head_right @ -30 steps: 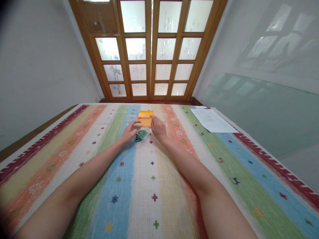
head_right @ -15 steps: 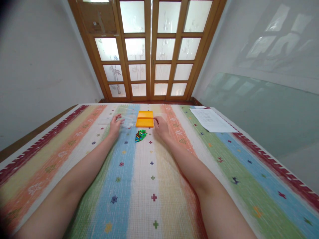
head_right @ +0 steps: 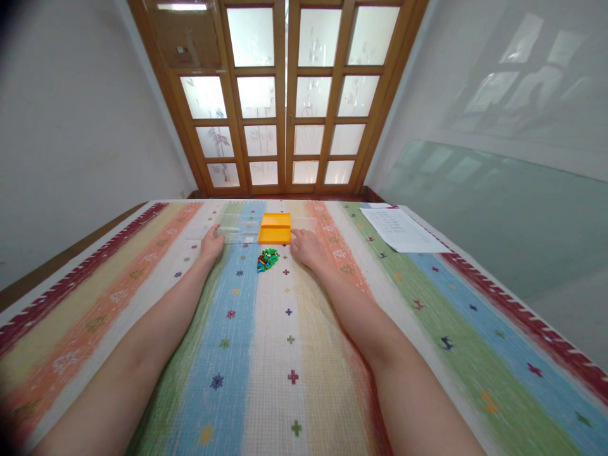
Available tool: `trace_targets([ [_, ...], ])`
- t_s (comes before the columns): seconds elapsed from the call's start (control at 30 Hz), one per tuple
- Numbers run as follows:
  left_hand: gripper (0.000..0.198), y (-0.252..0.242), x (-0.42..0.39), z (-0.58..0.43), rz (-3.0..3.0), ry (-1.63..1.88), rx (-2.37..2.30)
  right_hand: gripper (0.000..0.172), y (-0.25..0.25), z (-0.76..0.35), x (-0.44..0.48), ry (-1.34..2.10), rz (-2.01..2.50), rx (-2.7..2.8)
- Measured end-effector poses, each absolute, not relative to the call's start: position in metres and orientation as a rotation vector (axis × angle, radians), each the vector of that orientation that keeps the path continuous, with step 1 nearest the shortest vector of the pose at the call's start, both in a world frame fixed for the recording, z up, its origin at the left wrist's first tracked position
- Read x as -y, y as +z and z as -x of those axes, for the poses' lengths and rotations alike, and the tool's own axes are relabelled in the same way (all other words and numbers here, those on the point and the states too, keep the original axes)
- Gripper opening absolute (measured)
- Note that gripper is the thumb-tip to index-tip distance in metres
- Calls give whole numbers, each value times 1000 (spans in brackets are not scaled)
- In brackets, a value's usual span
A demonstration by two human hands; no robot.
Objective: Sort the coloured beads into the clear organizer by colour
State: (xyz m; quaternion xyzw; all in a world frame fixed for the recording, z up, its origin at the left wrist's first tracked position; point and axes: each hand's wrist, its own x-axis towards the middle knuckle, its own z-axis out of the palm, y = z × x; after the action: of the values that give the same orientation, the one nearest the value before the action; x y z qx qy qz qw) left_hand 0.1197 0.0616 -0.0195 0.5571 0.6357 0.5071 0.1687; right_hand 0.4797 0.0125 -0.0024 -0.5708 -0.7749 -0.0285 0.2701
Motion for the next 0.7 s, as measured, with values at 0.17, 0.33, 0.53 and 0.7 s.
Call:
trace_targets([
  [0.17, 39, -14, -53, -123, -1767, 1394, -1843, 42, -7, -482, -14, -47, 1522, 2144],
  [0.33, 33, -9, -40, -133, -1822, 1337, -2048, 33, -8, -481, -14, -28, 1455, 2237],
  [0.53, 26, -11, -33, -149, -2157, 1082, -1801, 22, -5, -481, -15, 13, 1438, 2247],
  [0.7, 33, -12, -39, -148, -2253, 971, -1735, 23, -7, -481, -19, 4, 1437, 2223],
])
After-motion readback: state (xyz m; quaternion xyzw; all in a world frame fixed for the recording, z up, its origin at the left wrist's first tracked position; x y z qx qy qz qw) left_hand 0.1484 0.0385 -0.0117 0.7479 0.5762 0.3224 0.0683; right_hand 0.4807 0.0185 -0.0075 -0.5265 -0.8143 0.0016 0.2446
